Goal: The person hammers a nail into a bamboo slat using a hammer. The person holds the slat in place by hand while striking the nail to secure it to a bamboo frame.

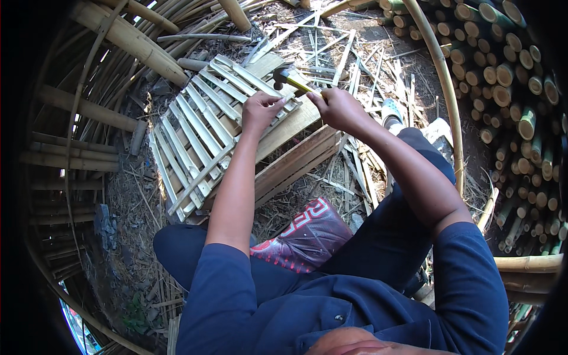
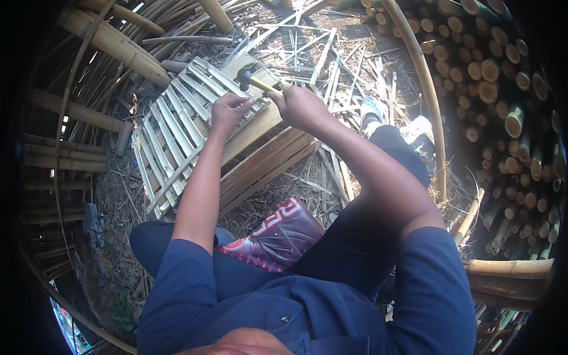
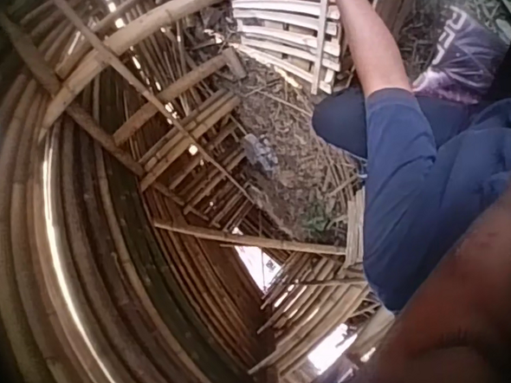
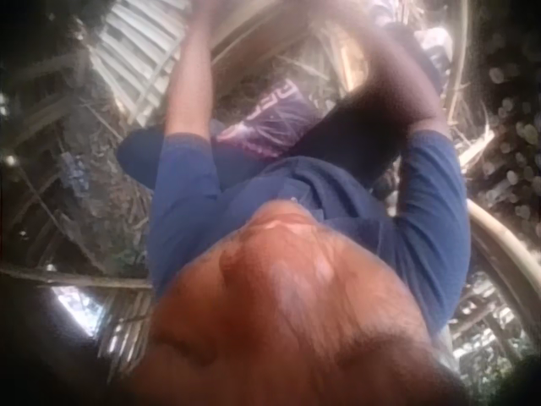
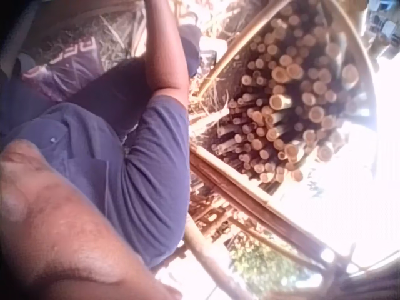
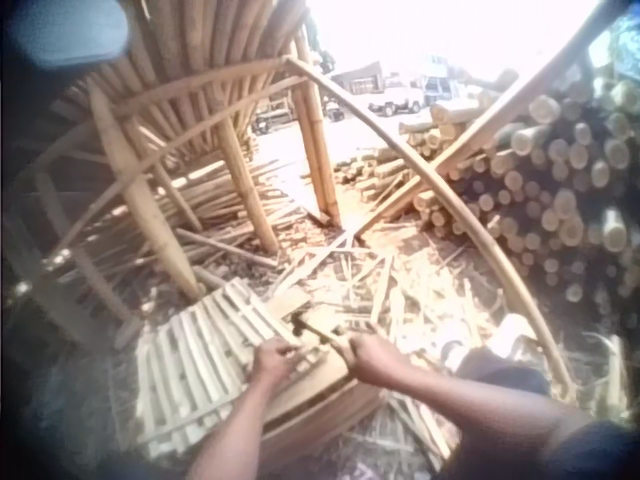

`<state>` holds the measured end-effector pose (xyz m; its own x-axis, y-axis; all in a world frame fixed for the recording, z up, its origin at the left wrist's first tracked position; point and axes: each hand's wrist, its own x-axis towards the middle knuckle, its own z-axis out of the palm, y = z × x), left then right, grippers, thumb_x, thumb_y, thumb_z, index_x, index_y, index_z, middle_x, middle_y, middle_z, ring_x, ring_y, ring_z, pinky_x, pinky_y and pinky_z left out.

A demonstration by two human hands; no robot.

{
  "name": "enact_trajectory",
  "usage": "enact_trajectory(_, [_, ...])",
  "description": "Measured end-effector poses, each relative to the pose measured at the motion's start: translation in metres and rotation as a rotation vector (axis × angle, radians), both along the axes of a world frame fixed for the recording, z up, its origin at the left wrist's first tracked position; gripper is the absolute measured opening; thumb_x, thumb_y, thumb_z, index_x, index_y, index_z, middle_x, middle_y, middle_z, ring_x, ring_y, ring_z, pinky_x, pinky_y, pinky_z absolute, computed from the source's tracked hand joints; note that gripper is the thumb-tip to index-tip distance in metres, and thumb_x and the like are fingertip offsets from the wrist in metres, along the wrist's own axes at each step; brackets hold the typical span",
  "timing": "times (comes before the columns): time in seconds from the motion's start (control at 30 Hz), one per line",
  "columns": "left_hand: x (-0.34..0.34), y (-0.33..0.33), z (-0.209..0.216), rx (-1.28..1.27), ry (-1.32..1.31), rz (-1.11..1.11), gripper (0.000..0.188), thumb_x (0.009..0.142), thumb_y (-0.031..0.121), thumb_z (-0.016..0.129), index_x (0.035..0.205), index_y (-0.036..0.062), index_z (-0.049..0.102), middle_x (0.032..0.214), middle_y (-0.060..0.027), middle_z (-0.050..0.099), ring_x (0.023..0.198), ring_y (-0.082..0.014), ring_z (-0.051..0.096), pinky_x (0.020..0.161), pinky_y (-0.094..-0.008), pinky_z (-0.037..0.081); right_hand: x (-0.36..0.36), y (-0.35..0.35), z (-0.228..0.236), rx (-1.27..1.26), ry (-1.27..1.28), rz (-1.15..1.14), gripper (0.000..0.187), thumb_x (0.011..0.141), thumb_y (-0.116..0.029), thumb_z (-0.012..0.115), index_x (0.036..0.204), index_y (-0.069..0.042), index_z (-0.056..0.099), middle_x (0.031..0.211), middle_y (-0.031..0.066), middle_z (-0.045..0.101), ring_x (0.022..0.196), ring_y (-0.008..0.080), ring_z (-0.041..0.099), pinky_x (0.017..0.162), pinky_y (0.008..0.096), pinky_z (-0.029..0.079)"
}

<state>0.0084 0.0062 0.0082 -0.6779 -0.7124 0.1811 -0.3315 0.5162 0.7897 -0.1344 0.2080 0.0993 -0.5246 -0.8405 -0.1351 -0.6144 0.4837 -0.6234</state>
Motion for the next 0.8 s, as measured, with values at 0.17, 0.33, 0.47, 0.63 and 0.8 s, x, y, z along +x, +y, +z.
enact_trajectory(0.17, [-0.003,0.003,0.005,-0.081,-0.048,-0.001,0.022,0.08,0.03,0.086,0.089,0.0103,0.083,0.081,-0.0054,0.073,0.078,-0.0201,0.068,0.076,-0.0315,0.054,0.001,0.0,-0.017,-0.087,0.144,-0.005,0.061,0.104,-0.051,0.054,0.08,0.003,0.069,0.072,0.0256,0.066,0.068,0.0427,0.065,0.067,0.0517,0.051])
enact_trajectory(0.33, [0.0,0.003,0.007,-0.092,-0.046,-0.003,0.023,0.08,0.034,0.086,0.088,0.0126,0.084,0.083,-0.0047,0.076,0.085,-0.0224,0.068,0.081,-0.0356,0.055,0.008,-0.004,-0.014,-0.094,0.122,-0.017,0.059,0.104,-0.05,0.055,0.078,0.002,0.069,0.074,0.0261,0.067,0.072,0.0446,0.067,0.07,0.0535,0.052])
enact_trajectory(0.47, [-0.001,0.006,0.007,-0.21,-0.094,0.014,0.021,0.081,0.035,0.085,0.087,0.0144,0.084,0.083,-0.004,0.076,0.088,-0.0222,0.067,0.082,-0.0374,0.055,0.015,-0.003,-0.015,-0.078,0.186,-0.045,0.06,0.104,-0.05,0.054,0.078,0.002,0.069,0.075,0.0268,0.067,0.074,0.0453,0.068,0.071,0.0546,0.052])
enact_trajectory(0.63, [0.0,0.005,0.008,-0.271,-0.133,0.0,0.023,0.081,0.039,0.085,0.087,0.016,0.084,0.082,-0.0034,0.076,0.089,-0.023,0.067,0.084,-0.0385,0.055,0.02,-0.001,-0.019,-0.075,0.163,-0.005,0.059,0.105,-0.048,0.051,0.082,0.003,0.069,0.078,0.0268,0.069,0.077,0.0465,0.069,0.073,0.0556,0.053])
enact_trajectory(0.8, [0.002,0.006,0.007,-0.182,-0.091,0.043,0.027,0.08,0.042,0.085,0.087,0.0162,0.084,0.081,-0.0033,0.076,0.089,-0.023,0.068,0.086,-0.0386,0.054,0.022,-0.001,-0.008,-0.185,0.198,-0.053,0.06,0.106,-0.049,0.051,0.08,0.002,0.069,0.077,0.0277,0.068,0.076,0.0468,0.068,0.072,0.0557,0.053])
